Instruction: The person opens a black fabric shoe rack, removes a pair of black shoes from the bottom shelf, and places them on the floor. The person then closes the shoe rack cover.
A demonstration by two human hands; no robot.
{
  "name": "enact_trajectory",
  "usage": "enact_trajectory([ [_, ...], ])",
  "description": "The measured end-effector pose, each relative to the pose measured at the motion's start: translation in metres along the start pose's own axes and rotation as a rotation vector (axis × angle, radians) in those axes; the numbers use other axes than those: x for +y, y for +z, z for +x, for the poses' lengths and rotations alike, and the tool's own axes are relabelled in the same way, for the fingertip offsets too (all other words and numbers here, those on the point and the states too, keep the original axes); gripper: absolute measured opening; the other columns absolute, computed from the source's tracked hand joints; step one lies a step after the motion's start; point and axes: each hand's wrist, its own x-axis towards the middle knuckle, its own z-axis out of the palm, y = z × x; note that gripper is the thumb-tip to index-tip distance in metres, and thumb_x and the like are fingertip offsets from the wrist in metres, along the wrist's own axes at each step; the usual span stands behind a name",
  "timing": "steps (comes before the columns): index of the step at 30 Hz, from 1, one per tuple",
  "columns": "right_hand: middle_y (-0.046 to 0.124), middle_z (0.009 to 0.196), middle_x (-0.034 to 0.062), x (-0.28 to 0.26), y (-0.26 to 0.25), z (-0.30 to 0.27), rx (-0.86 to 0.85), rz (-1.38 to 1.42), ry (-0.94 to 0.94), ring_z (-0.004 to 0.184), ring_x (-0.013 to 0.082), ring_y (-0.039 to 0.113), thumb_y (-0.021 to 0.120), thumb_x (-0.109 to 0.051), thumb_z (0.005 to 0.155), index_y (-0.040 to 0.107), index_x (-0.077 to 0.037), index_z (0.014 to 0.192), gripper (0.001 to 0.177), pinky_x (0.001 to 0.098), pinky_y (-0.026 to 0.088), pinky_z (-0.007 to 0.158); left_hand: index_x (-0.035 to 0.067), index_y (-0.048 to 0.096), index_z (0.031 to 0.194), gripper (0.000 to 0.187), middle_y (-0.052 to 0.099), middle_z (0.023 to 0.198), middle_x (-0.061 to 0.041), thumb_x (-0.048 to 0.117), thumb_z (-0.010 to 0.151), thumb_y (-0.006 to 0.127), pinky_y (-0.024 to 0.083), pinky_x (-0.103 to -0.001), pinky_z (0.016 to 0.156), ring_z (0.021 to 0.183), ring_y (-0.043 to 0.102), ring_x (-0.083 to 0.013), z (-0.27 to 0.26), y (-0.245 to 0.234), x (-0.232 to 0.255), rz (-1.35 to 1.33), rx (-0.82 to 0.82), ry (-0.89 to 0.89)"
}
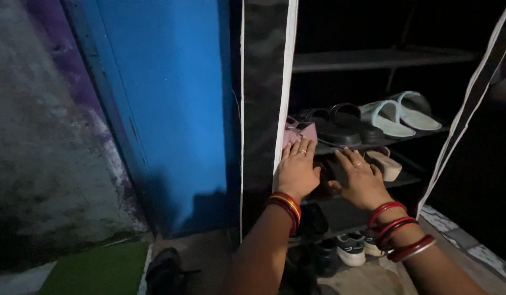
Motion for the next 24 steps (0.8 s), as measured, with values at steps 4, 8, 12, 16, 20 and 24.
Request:
enact_trajectory([
  [4, 0.022, 0.167, 0.0045, 0.0031, -0.0008, -0.003, 0.016, 0.003, -0.012, 0.155, 0.0266, 0.018, 0.074, -0.048, 0.084, 0.026, -0.025, 0.159, 0.091, 0.0583, 0.025, 0.119, 0.006, 0.038, 0.154, 0.077, 0.037, 0.162, -0.015, 0.034, 0.088, 0.067, 0.017, -0.043, 0.125, 0.151, 0.031, -0.0285, -0.0025, -0.0006, 0.0018, 0.003, -0.016, -0.019],
  [8, 0.024, 0.167, 0.005, 0.0062, -0.003, -0.0007, 0.06, 0.006, -0.024, 0.155, 0.0267, 0.019, 0.074, -0.047, 0.083, 0.029, -0.024, 0.157, 0.09, 0.0582, 0.026, 0.118, 0.005, 0.039, 0.153, 0.077, 0.037, 0.162, -0.015, 0.034, 0.088, 0.067, 0.017, -0.043, 0.125, 0.151, 0.031, -0.0284, 0.0, -0.0019, 0.0024, -0.003, -0.026, -0.022],
  [12, 0.025, 0.166, 0.005, 0.0055, -0.0047, 0.0025, 0.069, -0.007, -0.012, 0.155, 0.0261, 0.02, 0.074, -0.046, 0.083, 0.03, -0.025, 0.157, 0.089, 0.0586, 0.026, 0.118, 0.004, 0.038, 0.153, 0.078, 0.037, 0.16, -0.015, 0.034, 0.088, 0.067, 0.017, -0.044, 0.124, 0.15, 0.031, -0.0285, 0.0019, -0.0029, 0.002, 0.015, -0.037, -0.015],
  [16, 0.025, 0.166, 0.005, 0.004, -0.0037, -0.0001, 0.072, 0.008, -0.025, 0.155, 0.0261, 0.02, 0.075, -0.048, 0.082, 0.03, -0.024, 0.157, 0.091, 0.0589, 0.027, 0.118, 0.006, 0.039, 0.154, 0.077, 0.038, 0.161, -0.014, 0.035, 0.088, 0.067, 0.017, -0.043, 0.125, 0.151, 0.031, -0.0273, -0.0007, -0.0028, 0.0045, 0.005, -0.047, -0.045],
  [20, 0.025, 0.166, 0.0054, 0.0027, -0.0037, 0.0008, 0.076, 0.006, -0.027, 0.155, 0.0265, 0.02, 0.074, -0.049, 0.082, 0.029, -0.024, 0.158, 0.091, 0.0594, 0.026, 0.117, 0.006, 0.039, 0.154, 0.077, 0.037, 0.161, -0.014, 0.035, 0.088, 0.067, 0.016, -0.043, 0.125, 0.151, 0.031, -0.0272, 0.0007, -0.006, 0.0067, 0.022, -0.044, -0.044],
  [24, 0.021, 0.167, 0.0036, 0.0053, -0.0014, 0.0002, 0.03, -0.005, 0.004, 0.156, 0.0263, 0.016, 0.073, -0.05, 0.084, 0.026, -0.026, 0.158, 0.091, 0.0599, 0.024, 0.118, 0.007, 0.037, 0.154, 0.08, 0.035, 0.162, -0.014, 0.036, 0.086, 0.068, 0.014, -0.042, 0.124, 0.151, 0.029, -0.0273, 0.0026, -0.0055, 0.0078, 0.041, -0.079, -0.066],
])
